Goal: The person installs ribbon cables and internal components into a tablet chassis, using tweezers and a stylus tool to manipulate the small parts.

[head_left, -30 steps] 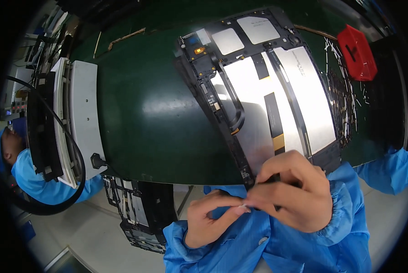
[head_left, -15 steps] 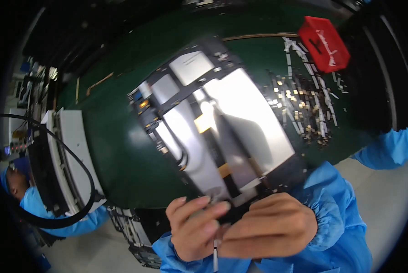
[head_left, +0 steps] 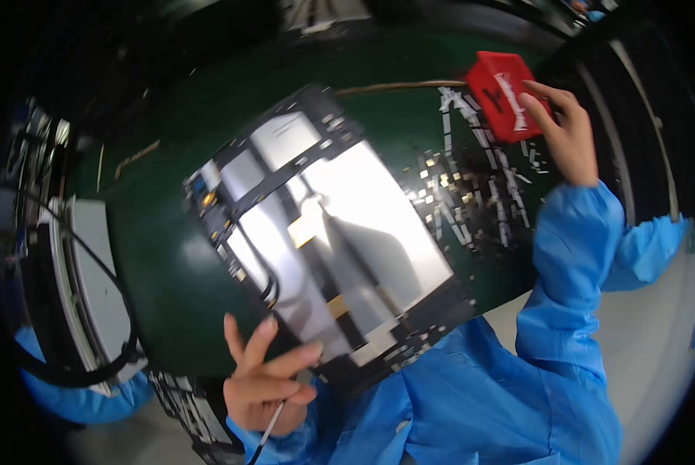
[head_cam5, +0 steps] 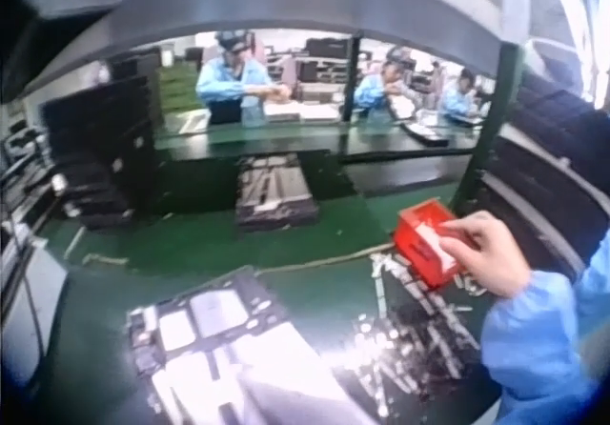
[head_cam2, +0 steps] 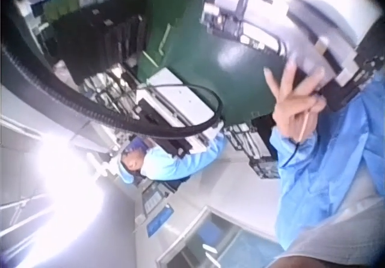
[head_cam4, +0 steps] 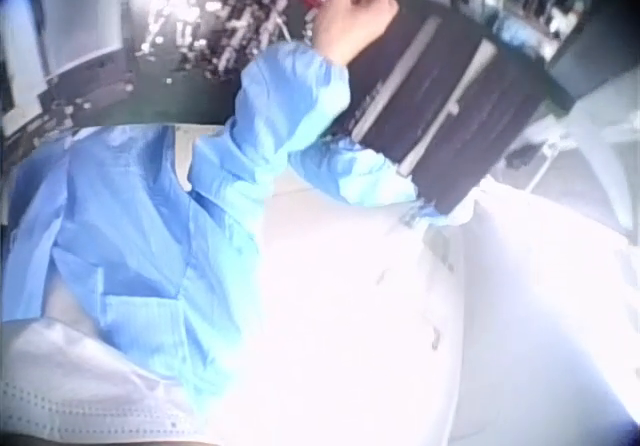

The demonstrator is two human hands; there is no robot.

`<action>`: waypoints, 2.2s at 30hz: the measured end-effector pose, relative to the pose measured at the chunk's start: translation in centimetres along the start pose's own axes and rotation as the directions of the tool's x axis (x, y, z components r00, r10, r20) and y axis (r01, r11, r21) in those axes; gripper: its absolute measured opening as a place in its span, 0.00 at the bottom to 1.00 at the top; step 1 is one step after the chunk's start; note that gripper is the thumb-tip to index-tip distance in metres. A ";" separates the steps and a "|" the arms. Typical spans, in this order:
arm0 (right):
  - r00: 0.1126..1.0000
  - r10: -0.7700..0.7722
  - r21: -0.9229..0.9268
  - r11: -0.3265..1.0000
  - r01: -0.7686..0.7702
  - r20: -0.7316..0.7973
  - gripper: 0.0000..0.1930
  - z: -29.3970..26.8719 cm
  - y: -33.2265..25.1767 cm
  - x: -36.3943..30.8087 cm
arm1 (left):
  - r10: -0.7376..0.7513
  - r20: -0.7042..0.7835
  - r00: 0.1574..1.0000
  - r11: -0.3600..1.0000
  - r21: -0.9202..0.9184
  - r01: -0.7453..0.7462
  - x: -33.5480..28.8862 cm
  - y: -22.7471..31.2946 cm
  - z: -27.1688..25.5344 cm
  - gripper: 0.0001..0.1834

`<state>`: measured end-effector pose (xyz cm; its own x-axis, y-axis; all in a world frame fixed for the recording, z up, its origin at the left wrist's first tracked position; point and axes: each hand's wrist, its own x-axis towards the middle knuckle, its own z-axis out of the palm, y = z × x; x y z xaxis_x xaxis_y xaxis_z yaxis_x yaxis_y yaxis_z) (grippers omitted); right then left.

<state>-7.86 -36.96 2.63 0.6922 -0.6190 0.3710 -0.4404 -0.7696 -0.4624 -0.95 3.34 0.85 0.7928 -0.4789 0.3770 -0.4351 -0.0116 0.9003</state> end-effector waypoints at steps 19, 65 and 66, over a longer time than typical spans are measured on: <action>0.788 -0.536 0.435 0.813 0.387 0.302 0.13 3.3 -18.9 -14.5 | 0.025 0.069 0.997 0.999 -0.032 -0.023 4.2 -4.1 -0.6 0.07; 0.698 -0.620 0.463 0.768 0.443 0.358 0.07 3.4 -18.6 -13.7 | -0.075 0.224 0.972 0.925 0.380 -0.016 8.5 -2.4 0.0 0.08; 0.699 -0.620 0.464 0.766 0.444 0.356 0.07 3.4 -18.6 -13.7 | -0.078 0.220 0.972 0.928 0.372 -0.010 8.6 -2.4 -0.1 0.08</action>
<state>-7.20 -13.58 3.39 0.9604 0.1006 0.2597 0.2352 -0.7922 -0.5632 6.91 -0.68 1.93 0.7107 -0.6582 0.2482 -0.5706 -0.3329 0.7508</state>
